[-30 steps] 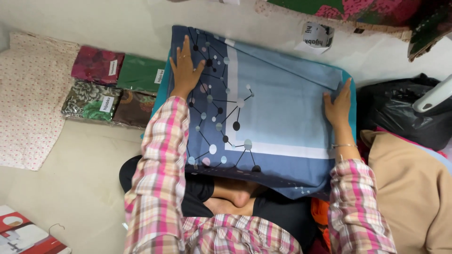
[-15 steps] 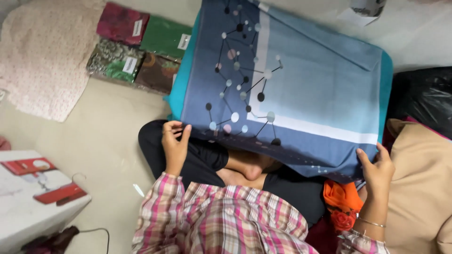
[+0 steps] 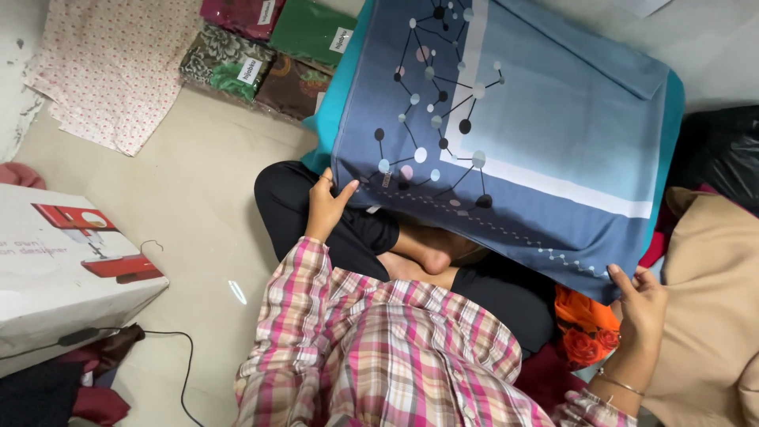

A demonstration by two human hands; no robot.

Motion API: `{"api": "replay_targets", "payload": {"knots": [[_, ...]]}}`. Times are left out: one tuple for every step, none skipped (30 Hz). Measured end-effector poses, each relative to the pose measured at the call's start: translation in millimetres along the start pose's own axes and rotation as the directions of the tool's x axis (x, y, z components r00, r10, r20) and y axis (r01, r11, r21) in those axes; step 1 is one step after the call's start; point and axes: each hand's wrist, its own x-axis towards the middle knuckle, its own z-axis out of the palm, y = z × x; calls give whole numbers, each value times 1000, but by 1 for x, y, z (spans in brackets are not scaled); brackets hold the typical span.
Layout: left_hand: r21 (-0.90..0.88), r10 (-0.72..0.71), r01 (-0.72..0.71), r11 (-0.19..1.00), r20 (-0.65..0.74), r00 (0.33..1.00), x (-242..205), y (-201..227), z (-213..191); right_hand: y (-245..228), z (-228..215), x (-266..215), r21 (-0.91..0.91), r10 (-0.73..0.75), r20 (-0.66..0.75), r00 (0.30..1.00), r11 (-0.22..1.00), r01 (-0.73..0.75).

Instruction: The person is packaging small fabric items into plastic bags, sealing them, and then using a lint roller to clean a large blue patterned cloth.

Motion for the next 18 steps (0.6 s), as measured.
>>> {"api": "replay_targets", "payload": {"knots": [[88, 5, -7, 996, 27, 1000, -1, -6, 0, 3, -2, -7, 14, 14, -10, 1000, 1000, -13], [86, 5, -8, 996, 28, 1000, -4, -15, 1, 7, -3, -11, 13, 13, -12, 1000, 1000, -13], [131, -16, 10, 991, 45, 999, -7, -25, 2, 11, -4, -15, -21, 33, -17, 999, 999, -33], [177, -38, 26, 984, 62, 997, -8, -34, 2, 15, -4, -18, -55, 52, -22, 998, 997, -53], [177, -37, 25, 984, 63, 997, -14, -36, 1, 22, -3, -19, -54, 52, -23, 998, 997, -53], [186, -55, 46, 981, 42, 998, -19, -37, 0, 29, -2, -19, -69, 16, -54, 998, 997, -20], [195, -72, 67, 978, 20, 997, -23, -38, -1, 36, -2, -19, -85, -20, -84, 996, 996, 13], [194, -69, 63, 979, 24, 997, -27, -33, -4, 42, -4, -15, -83, -21, -89, 996, 996, 13], [161, -59, 60, 985, -14, 998, -31, -29, -6, 47, -7, -10, -53, -102, -114, 988, 994, 97], [128, -49, 56, 990, -51, 997, -34, -24, -9, 53, -10, -6, -24, -181, -144, 973, 984, 179], [127, -46, 51, 991, -46, 998, -36, -2, -16, 50, -17, -3, -23, -180, -150, 972, 984, 179], [10, -61, 62, 998, -50, 997, -38, 21, -24, 47, -25, 0, -77, -264, -214, 941, 964, 253], [-108, -78, 72, 991, -51, 996, -40, 43, -32, 44, -33, 3, -136, -347, -271, 898, 937, 321], [-108, -75, 70, 992, -44, 996, -41, 67, -41, 30, -37, -3, -136, -344, -278, 897, 938, 318], [-168, -26, 17, 986, -49, 998, -41, 90, -50, 16, -42, -8, -90, -394, -340, 854, 917, 387], [-227, 22, -34, 973, -57, 998, -42, 113, -60, 2, -46, -13, -49, -435, -401, 806, 889, 456], [-225, 23, -34, 974, -51, 998, -45, 128, -65, -8, -50, -23, -49, -432, -406, 806, 890, 452], [-234, 52, -67, 970, -69, 996, -47, 142, -71, -18, -53, -32, -67, -487, -405, 774, 860, 506]]}}
